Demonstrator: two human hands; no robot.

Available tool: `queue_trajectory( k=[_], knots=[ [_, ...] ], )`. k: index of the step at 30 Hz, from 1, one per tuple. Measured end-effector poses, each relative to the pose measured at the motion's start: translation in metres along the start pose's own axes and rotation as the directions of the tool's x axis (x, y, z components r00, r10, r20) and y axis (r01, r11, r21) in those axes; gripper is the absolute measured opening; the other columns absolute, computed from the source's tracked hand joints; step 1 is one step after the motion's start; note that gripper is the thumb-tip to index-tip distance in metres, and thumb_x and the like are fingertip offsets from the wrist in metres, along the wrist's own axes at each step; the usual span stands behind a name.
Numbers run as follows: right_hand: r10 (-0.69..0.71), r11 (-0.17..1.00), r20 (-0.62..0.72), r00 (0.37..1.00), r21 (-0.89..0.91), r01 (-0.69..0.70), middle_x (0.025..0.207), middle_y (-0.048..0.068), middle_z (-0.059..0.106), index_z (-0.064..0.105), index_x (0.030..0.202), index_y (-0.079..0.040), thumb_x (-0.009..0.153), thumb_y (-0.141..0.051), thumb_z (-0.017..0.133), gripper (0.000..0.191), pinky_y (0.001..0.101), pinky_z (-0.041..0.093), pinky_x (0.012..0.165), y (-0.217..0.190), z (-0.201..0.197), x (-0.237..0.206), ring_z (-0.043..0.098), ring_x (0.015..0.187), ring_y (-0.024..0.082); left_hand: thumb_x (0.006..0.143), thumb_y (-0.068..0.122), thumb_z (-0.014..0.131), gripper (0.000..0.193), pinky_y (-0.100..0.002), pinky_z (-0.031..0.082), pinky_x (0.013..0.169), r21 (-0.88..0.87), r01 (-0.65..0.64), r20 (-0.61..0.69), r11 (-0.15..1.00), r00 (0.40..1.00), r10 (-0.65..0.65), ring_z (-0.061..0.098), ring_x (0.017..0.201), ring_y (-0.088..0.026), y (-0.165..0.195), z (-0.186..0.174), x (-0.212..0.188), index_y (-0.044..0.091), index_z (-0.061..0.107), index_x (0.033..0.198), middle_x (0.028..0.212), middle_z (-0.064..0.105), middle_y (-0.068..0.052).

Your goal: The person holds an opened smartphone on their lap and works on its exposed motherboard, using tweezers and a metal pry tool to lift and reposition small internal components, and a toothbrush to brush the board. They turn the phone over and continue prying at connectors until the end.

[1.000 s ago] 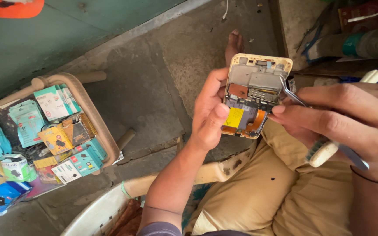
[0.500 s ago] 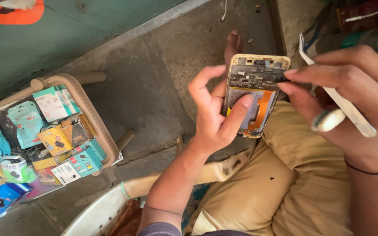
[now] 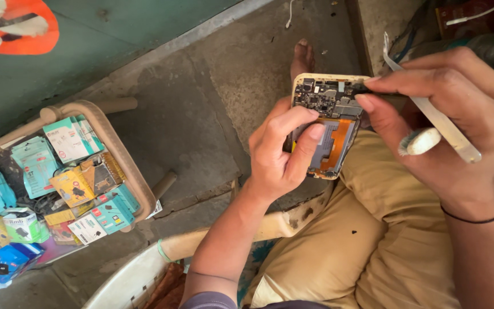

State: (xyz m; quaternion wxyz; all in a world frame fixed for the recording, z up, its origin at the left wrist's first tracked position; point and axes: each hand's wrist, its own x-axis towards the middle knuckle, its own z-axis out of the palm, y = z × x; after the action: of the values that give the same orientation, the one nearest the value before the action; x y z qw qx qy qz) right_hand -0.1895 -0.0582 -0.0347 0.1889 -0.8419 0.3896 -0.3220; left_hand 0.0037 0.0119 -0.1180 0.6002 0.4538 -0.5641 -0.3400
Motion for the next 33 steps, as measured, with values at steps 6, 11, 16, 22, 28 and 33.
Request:
queue_trajectory(
  k=[6, 11, 16, 22, 28, 33],
  knots=[
    [-0.002, 1.0, -0.001, 1.0, -0.012, 0.002, 0.103, 0.015, 0.068, 0.072, 0.112, 0.003, 0.096, 0.002, 0.086, 0.021, 0.0246, 0.052, 0.069, -0.0007, 0.0008, -0.0026, 0.065, 0.079, 0.017, 0.112, 0.003, 0.063, 0.017, -0.025, 0.057, 0.081, -0.005, -0.002, 0.0, 1.0, 1.0, 0.002, 0.068, 0.094, -0.017, -0.0008, -0.0006, -0.0005, 0.007, 0.055, 0.126, 0.113, 0.067, -0.014],
    [-0.017, 1.0, -0.014, 1.0, -0.001, 0.017, 0.105, 0.015, 0.068, 0.071, 0.113, 0.002, 0.097, 0.003, 0.085, 0.021, 0.0247, 0.052, 0.071, 0.0, 0.0029, -0.0037, 0.066, 0.082, 0.018, 0.112, 0.002, 0.063, 0.015, -0.025, 0.057, 0.083, 0.005, 0.003, -0.019, 1.0, 1.0, -0.003, 0.069, 0.095, -0.017, -0.0025, -0.0004, -0.0004, 0.007, 0.056, 0.125, 0.112, 0.068, -0.013],
    [-0.004, 1.0, -0.012, 1.0, -0.002, 0.004, 0.103, 0.016, 0.068, 0.071, 0.111, 0.003, 0.096, 0.004, 0.085, 0.021, 0.0254, 0.052, 0.069, -0.0013, 0.0034, -0.003, 0.066, 0.079, 0.018, 0.11, 0.003, 0.065, 0.017, -0.025, 0.057, 0.083, 0.006, 0.007, -0.029, 1.0, 1.0, -0.007, 0.069, 0.095, -0.016, -0.0031, -0.0002, -0.001, 0.007, 0.056, 0.124, 0.112, 0.068, -0.013],
    [0.0, 1.0, 0.003, 1.0, 0.021, -0.001, 0.105, 0.015, 0.068, 0.072, 0.114, 0.002, 0.098, 0.004, 0.085, 0.021, 0.0248, 0.052, 0.072, -0.0031, 0.0028, -0.0015, 0.067, 0.083, 0.017, 0.109, 0.004, 0.069, 0.017, -0.024, 0.057, 0.081, 0.022, 0.036, -0.056, 0.999, 0.998, -0.035, 0.069, 0.093, -0.015, -0.0049, -0.0009, -0.0013, 0.007, 0.058, 0.121, 0.11, 0.069, -0.012],
    [-0.006, 1.0, 0.0, 1.0, 0.004, 0.006, 0.102, 0.016, 0.068, 0.072, 0.111, 0.003, 0.096, 0.004, 0.085, 0.02, 0.0254, 0.052, 0.07, -0.0024, 0.0059, 0.0013, 0.066, 0.081, 0.019, 0.109, 0.004, 0.069, 0.016, -0.024, 0.056, 0.082, 0.036, 0.057, -0.07, 0.998, 0.996, -0.054, 0.069, 0.092, -0.015, -0.0062, -0.0017, -0.0025, 0.006, 0.059, 0.12, 0.108, 0.068, -0.011],
    [0.0, 1.0, 0.004, 1.0, 0.01, 0.0, 0.103, 0.015, 0.068, 0.072, 0.112, 0.002, 0.097, 0.004, 0.085, 0.02, 0.0247, 0.052, 0.071, -0.0026, 0.0056, 0.0016, 0.067, 0.083, 0.018, 0.109, 0.003, 0.068, 0.014, -0.023, 0.055, 0.078, 0.023, 0.06, -0.073, 0.998, 0.996, -0.058, 0.066, 0.088, -0.013, -0.0068, -0.0007, -0.0028, 0.006, 0.058, 0.119, 0.105, 0.068, -0.008]
  ],
)
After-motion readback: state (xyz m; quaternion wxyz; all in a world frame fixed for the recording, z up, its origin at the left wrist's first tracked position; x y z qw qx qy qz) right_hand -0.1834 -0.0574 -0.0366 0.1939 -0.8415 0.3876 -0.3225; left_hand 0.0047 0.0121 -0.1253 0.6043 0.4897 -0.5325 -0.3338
